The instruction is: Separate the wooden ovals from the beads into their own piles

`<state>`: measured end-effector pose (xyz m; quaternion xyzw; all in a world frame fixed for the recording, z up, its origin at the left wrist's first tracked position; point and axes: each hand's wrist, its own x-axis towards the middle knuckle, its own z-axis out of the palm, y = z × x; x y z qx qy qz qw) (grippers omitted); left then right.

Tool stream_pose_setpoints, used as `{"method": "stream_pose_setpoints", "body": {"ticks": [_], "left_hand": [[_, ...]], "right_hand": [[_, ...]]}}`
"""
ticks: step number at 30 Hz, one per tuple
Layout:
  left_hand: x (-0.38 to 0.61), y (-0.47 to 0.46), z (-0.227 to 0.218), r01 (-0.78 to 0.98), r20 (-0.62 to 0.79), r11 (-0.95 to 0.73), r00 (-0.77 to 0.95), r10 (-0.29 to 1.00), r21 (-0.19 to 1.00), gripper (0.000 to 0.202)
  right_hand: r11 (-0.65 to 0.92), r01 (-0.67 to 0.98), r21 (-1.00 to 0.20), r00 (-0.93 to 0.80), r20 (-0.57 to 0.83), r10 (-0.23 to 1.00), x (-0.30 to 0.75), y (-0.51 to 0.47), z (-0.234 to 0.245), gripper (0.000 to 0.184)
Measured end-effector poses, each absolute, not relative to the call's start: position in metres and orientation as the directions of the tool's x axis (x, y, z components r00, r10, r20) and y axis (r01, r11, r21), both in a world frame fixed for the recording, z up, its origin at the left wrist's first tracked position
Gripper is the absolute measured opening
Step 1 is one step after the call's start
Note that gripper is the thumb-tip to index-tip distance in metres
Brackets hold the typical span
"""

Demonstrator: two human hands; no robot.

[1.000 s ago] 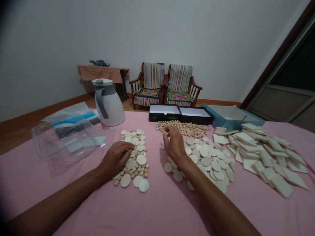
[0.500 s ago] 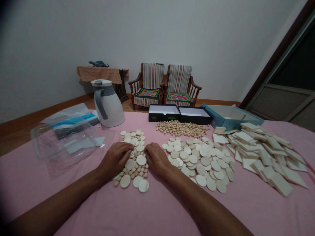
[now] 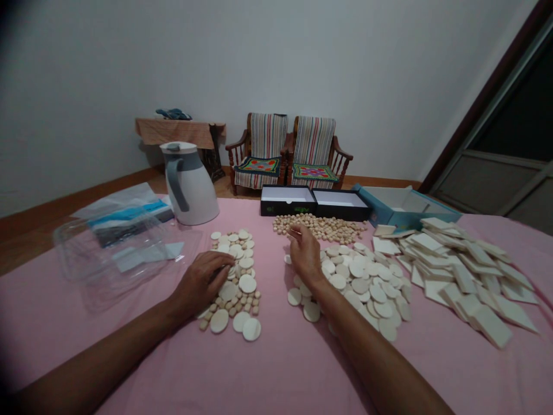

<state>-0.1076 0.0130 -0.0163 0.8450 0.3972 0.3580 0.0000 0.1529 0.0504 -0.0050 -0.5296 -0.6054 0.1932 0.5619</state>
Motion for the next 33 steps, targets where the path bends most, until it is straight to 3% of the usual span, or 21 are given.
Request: {"method": "stream_pose_setpoints", "body": {"ticks": [3,8,13,17,24,30,33], "left_hand": [[-0.107,0.012,-0.015,0.673,0.601,-0.681,0.426,0.676,0.289,0.016],[-0.106,0.011,-0.013,0.683,0.587,-0.672,0.428,0.687,0.288,0.016],[-0.106,0.011,-0.012,0.685,0.585,-0.671,0.431,0.687,0.284,0.015],[-0.106,0.011,-0.013,0.68,0.593,-0.679,0.434,0.678,0.278,0.015],[-0.106,0.011,-0.012,0.688,0.607,-0.668,0.41,0.68,0.283,0.015],[-0.107,0.011,0.006,0.705,0.622,-0.612,0.307,0.72,0.36,0.018],[-0.104,0.023,0.021,0.7,0.555,-0.616,0.37,0.745,0.362,0.019]], "right_hand": [[0.352,0.5,-0.791,0.05,0.432,0.9,0.15,0.043,-0.001,0.023],[0.391,0.645,-0.656,-0.399,0.147,0.905,0.134,0.019,0.007,0.025],[0.455,0.681,-0.573,-0.546,0.015,0.837,0.129,0.003,0.015,0.033],[0.459,0.728,-0.509,-0.553,-0.04,0.833,0.124,-0.003,0.023,0.024],[0.444,0.735,-0.512,-0.526,-0.018,0.85,0.119,-0.002,0.017,0.01],[0.271,0.814,-0.514,-0.139,0.281,0.949,0.142,0.025,0.019,0.015],[0.295,0.791,-0.535,-0.125,0.331,0.935,0.151,0.028,0.022,0.01]]}}
